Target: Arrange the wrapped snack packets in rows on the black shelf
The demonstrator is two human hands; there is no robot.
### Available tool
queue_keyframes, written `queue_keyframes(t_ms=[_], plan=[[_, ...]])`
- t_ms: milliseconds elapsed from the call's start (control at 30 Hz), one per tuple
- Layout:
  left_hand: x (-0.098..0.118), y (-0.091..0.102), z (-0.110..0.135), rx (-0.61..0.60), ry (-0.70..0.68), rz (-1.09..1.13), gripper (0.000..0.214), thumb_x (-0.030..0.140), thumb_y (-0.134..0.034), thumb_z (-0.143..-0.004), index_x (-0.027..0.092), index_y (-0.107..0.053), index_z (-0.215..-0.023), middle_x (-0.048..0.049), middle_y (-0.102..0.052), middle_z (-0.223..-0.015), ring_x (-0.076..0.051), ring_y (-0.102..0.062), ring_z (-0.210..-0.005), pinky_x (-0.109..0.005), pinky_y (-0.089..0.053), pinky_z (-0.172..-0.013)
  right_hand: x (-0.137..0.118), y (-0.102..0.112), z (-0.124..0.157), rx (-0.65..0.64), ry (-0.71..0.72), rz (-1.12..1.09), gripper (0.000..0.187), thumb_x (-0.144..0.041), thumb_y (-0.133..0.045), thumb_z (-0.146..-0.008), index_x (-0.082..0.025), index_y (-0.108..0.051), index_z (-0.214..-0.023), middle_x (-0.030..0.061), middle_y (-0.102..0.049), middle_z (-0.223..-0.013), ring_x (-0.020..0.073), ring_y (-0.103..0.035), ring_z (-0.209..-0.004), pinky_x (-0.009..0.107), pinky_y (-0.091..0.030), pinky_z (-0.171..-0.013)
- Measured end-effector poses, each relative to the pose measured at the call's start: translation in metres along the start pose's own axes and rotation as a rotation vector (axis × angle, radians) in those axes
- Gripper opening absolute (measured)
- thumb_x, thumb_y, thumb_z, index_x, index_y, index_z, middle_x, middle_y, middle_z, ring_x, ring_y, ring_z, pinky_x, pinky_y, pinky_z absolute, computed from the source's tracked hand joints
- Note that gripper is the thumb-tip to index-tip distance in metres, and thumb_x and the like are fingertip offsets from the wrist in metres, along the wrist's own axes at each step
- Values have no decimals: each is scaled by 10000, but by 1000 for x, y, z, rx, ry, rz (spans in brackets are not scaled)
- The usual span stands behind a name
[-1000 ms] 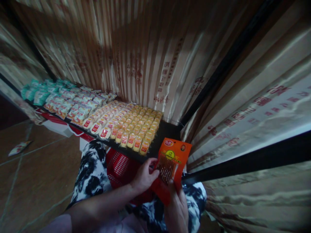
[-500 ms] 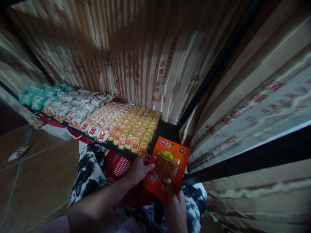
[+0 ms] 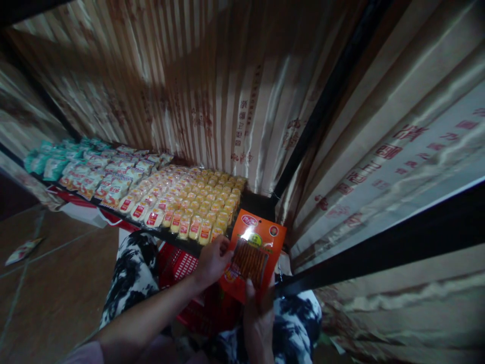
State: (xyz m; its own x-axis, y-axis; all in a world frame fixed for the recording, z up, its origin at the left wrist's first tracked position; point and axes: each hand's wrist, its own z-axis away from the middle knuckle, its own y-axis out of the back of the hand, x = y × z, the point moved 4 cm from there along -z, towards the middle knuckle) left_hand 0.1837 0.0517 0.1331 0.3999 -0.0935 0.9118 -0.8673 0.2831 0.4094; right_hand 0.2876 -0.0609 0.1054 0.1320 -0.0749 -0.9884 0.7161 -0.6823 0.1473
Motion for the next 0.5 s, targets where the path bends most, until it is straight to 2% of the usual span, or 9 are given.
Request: queue_keyframes(t_ms=[67, 133, 167, 300, 400, 500], plan=[[1, -1, -3, 4, -3, 2, 28, 202, -531, -750, 196, -526, -777, 5, -609, -725, -143, -577, -691, -244, -427, -654, -3, -3, -3, 49, 45, 67, 751, -504, -424, -838, -161, -146, -1446, 114, -245, -1486, 284, -282, -1334, 432, -285, -1056], [4, -1, -7, 2, -8, -4, 35, 200, -519, -760, 194, -534, -790, 2, -616, -728, -142, -581, -690, -242, -432, -652, -6, -6, -8, 85, 111, 147, 757, -501, -389, -847, -138, -111, -1450, 134, -202, -1495, 288, -236, -1351, 442, -250, -1069], [7, -1, -8, -2, -15, -9, 43, 204, -510, -770, 193, -539, -800, 0, -620, -732, -142, -584, -691, -241, -436, -653, -5, -8, -12, 81, 139, 178, 738, -497, -376, -850, -128, -141, -1444, 150, -229, -1478, 296, -257, -1339, 453, -252, -1064], [20, -1, -16, -35, -66, -70, 148, 215, -470, -805, 192, -556, -923, -2, -637, -771, -142, -600, -704, -245, -456, -669, 4, -13, -26, 57, 200, 273, 600, -483, -336, -854, -95, -439, -1300, 201, -446, -1283, 323, -457, -1168, 503, -342, -975], [28, -2, -23, -76, -103, -165, 322, 188, -455, -803, 183, -515, -1119, -9, -644, -794, -161, -612, -742, -267, -474, -697, 2, -14, -35, 103, 256, 279, 595, -474, -321, -857, -62, -474, -1257, 215, -485, -1238, 327, -428, -1196, 509, -337, -977], [30, -6, -29, -93, -117, -220, 414, 185, -445, -804, 177, -463, -1218, -37, -663, -912, -187, -622, -854, -299, -484, -777, -6, -17, -45, 117, 284, 276, 593, -468, -307, -860, -74, -450, -1280, 203, -481, -1264, 311, -366, -1259, 502, -301, -1010]])
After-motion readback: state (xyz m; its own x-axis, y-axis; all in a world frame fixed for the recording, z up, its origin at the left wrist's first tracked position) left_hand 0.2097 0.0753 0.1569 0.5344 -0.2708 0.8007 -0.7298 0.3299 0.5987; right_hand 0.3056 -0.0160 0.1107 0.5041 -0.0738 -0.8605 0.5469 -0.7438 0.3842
